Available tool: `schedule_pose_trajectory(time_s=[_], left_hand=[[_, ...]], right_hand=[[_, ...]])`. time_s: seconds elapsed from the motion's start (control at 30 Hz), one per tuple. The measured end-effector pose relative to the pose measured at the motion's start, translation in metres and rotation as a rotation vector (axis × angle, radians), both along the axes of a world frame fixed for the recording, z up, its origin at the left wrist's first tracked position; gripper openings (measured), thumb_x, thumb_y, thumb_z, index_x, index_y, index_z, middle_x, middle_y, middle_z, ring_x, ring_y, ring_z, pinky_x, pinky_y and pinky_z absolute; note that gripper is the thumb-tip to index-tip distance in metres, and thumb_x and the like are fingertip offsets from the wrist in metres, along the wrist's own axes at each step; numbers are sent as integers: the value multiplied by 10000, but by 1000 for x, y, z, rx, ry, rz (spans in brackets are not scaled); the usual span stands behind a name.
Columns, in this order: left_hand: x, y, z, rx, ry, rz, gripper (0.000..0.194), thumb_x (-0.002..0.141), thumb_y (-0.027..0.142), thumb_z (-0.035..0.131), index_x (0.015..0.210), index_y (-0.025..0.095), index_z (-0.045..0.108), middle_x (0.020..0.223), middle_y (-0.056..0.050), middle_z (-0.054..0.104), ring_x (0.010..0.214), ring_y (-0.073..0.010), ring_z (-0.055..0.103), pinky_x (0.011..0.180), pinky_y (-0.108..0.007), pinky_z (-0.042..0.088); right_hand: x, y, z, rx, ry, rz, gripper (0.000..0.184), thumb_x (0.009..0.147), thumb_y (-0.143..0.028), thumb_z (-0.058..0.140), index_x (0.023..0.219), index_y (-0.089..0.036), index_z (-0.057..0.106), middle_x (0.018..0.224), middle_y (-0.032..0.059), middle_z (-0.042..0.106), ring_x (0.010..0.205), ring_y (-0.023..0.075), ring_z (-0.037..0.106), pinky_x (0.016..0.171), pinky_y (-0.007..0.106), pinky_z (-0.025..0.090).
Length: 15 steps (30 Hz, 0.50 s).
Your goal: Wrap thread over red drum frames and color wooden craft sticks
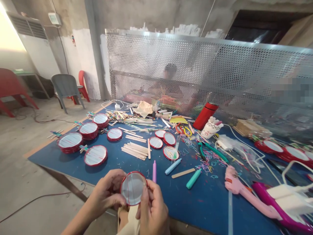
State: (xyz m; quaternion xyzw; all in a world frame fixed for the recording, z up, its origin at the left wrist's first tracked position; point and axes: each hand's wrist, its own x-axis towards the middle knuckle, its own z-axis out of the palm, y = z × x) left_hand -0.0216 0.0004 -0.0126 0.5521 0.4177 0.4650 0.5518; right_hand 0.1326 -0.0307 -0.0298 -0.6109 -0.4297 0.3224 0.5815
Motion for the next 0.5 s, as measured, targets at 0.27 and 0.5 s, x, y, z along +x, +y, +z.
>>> schedule_pose_trajectory(time_s=[0.27, 0.5], left_hand=[[2, 1, -3, -19, -88, 16, 631, 616, 494, 914, 1099, 232, 605, 717, 31, 633, 419, -82, 530, 359, -157, 392], [12, -1, 5, -4, -15, 99, 364, 813, 436, 741, 1059, 223, 576, 634, 81, 541, 403, -83, 528, 391, -167, 435]], right_hand=[[-3, -1, 7, 13, 28, -8, 456, 885, -618, 590, 995, -186, 689, 649, 17, 710, 342, 91, 475, 376, 209, 391], [-6, 0, -4, 43, 27, -12, 424, 921, -581, 543, 1025, -190, 670, 676, 27, 731, 346, 99, 489, 374, 206, 404]])
